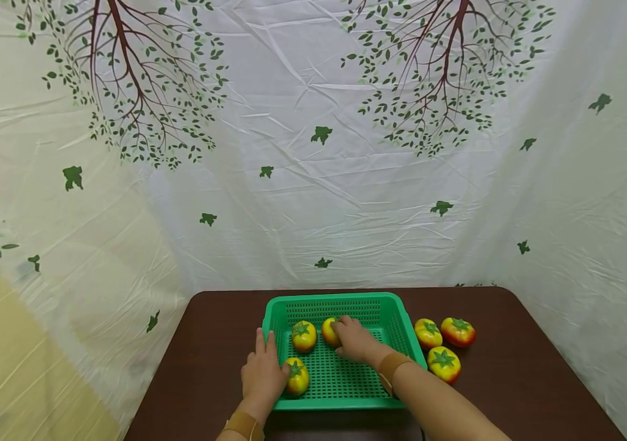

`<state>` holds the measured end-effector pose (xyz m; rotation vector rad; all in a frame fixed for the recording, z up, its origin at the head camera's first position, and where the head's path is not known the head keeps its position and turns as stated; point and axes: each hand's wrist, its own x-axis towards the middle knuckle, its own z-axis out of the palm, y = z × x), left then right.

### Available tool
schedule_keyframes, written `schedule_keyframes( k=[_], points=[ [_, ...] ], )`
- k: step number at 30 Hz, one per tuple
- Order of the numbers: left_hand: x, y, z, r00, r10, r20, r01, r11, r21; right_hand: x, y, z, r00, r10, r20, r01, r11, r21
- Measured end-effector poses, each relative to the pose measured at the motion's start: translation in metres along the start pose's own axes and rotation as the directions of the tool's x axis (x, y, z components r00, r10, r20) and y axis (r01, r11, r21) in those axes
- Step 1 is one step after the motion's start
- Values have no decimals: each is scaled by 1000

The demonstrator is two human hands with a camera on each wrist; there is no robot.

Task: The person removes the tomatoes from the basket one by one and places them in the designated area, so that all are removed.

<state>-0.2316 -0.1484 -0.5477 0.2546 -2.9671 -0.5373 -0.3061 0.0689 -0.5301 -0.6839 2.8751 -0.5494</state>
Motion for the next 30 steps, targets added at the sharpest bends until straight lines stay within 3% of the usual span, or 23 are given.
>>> schedule_keyframes(
  k=[21,30],
  points=[
    [2,1,1,1000,-13,14,13,1000,3,4,3,8,995,-76,68,71,994,79],
    [3,0,0,999,-25,27,25,1000,1,6,0,10,998,-40,57,37,998,55]
  ],
)
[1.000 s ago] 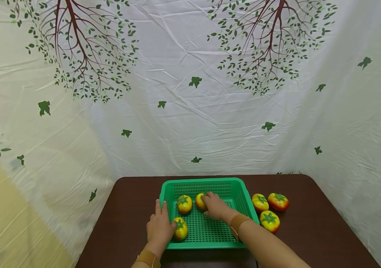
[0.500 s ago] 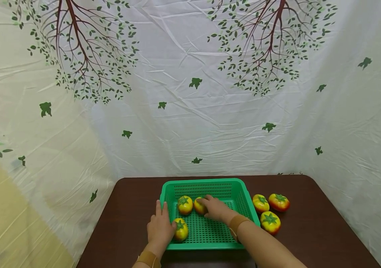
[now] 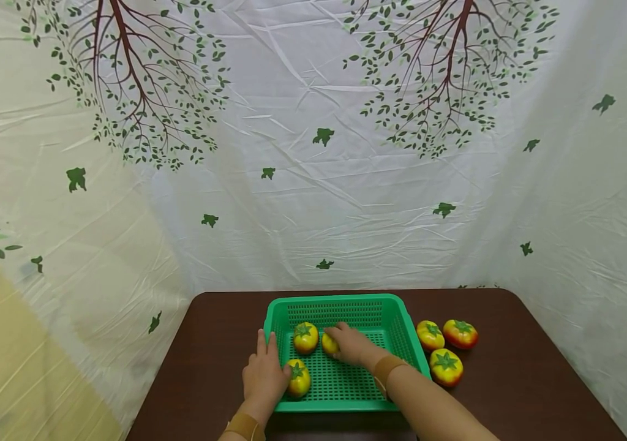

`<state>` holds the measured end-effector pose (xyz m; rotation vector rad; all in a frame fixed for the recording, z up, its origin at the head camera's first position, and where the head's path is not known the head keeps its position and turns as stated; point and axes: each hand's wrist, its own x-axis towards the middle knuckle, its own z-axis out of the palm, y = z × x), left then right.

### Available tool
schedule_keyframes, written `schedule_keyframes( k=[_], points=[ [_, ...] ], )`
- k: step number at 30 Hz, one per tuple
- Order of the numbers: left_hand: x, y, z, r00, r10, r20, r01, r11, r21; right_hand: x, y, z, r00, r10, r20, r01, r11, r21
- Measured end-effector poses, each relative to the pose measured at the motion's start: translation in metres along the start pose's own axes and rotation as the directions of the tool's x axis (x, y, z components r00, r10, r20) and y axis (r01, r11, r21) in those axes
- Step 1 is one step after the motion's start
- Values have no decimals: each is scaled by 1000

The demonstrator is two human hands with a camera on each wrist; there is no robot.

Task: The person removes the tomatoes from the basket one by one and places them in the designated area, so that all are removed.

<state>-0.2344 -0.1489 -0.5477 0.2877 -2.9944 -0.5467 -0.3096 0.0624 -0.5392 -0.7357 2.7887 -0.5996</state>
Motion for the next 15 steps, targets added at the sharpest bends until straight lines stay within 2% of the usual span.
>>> schedule_keyframes(
  k=[7,15],
  points=[
    [0,0,1,1000,8,-6,-8,1000,4,-1,2,0,998,42,42,-45,997,67],
    [0,0,2,1000,21,-18,-21,1000,7,-1,6,-2,1000,20,6,-21,998,67]
  ],
)
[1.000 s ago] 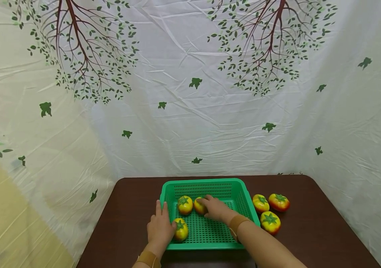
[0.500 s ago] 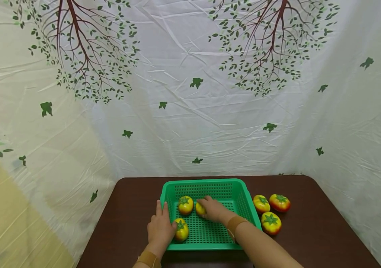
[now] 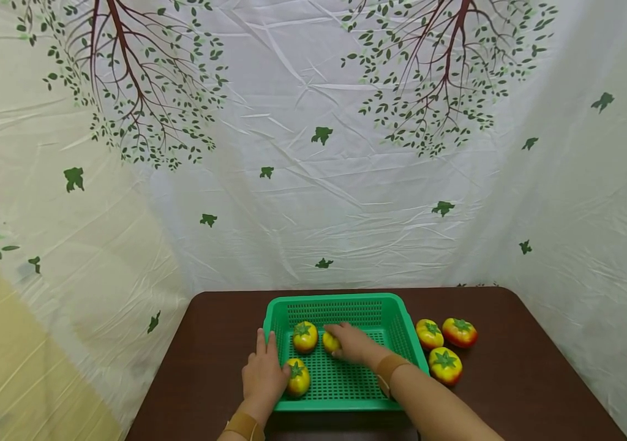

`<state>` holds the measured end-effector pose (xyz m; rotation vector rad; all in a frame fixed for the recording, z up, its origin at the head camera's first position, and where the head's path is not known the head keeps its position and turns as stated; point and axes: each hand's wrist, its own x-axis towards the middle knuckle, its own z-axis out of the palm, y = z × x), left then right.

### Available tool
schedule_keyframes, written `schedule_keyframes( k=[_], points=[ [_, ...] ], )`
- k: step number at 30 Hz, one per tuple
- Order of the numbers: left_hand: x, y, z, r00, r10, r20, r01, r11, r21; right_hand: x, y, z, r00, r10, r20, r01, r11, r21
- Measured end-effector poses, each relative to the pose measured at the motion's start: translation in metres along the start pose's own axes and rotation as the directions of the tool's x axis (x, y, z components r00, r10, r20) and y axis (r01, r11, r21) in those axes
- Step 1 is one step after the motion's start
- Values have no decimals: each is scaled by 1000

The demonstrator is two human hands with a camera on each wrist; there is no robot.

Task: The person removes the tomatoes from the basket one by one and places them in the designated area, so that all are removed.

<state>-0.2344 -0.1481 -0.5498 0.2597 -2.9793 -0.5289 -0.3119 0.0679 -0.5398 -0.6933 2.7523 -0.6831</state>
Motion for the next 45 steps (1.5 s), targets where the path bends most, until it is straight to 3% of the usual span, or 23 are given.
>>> schedule_keyframes(
  k=[11,21,33,45],
  points=[
    [-2,2,-2,1000,-5,14,5,1000,-6,-10,7,-27,991,-77,-111,76,997,-10],
    [-2,2,-2,1000,-7,22,7,1000,-10,-24,10,-52,981,19,-193,-14,1000,24],
    [-3,2,-4,1000,-3,16,4,1000,-13,-42,17,-77,966,-54,-251,65,997,37],
    [-4,1,-3,1000,-1,-2,1,1000,-13,-63,43,-100,940,-32,-338,36,999,8]
  ],
)
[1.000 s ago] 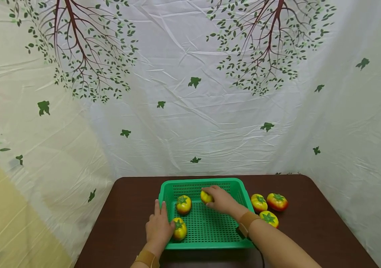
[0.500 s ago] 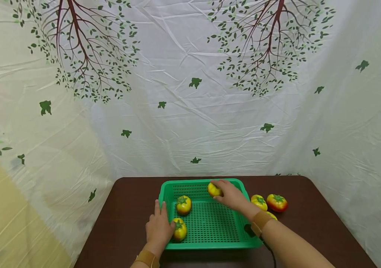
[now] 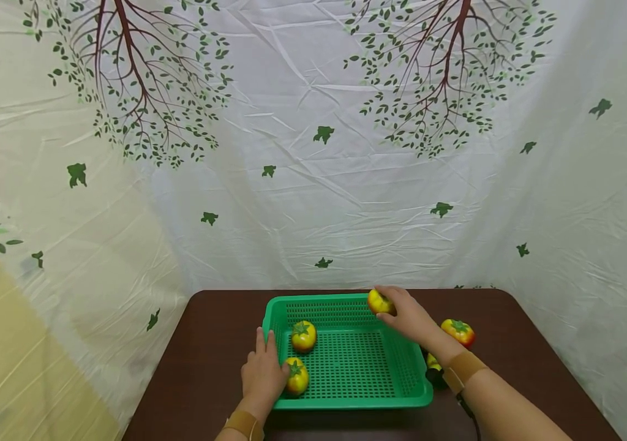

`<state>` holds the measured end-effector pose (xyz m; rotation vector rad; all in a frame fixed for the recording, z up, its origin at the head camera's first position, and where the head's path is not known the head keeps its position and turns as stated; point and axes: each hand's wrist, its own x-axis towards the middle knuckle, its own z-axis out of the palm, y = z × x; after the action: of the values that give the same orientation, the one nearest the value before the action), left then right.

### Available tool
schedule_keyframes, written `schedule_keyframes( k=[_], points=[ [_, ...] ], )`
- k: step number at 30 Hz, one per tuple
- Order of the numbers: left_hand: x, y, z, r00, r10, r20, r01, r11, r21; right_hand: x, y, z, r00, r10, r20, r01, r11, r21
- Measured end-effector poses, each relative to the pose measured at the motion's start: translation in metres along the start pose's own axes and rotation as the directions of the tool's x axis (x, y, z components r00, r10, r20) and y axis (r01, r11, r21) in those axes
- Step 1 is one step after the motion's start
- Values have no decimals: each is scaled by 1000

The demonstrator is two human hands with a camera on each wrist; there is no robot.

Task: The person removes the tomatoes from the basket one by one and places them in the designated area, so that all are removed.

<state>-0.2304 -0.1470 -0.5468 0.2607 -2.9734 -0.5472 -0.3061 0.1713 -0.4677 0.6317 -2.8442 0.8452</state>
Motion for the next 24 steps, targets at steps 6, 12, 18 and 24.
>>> schedule_keyframes(
  k=[6,12,18,24],
  points=[
    [0,1,0,1000,3,-11,-3,1000,-5,-9,15,-15,999,32,-22,-32,999,-4],
    [-1,2,-1,1000,5,-7,-5,1000,-12,-20,31,-32,997,81,-18,-81,996,32],
    [-2,2,0,1000,1,-6,-1,1000,-8,-32,52,-45,992,125,-27,-125,992,29],
    [0,0,0,1000,-2,-5,2,1000,-15,-43,69,-48,984,171,-41,-170,985,24]
  ],
)
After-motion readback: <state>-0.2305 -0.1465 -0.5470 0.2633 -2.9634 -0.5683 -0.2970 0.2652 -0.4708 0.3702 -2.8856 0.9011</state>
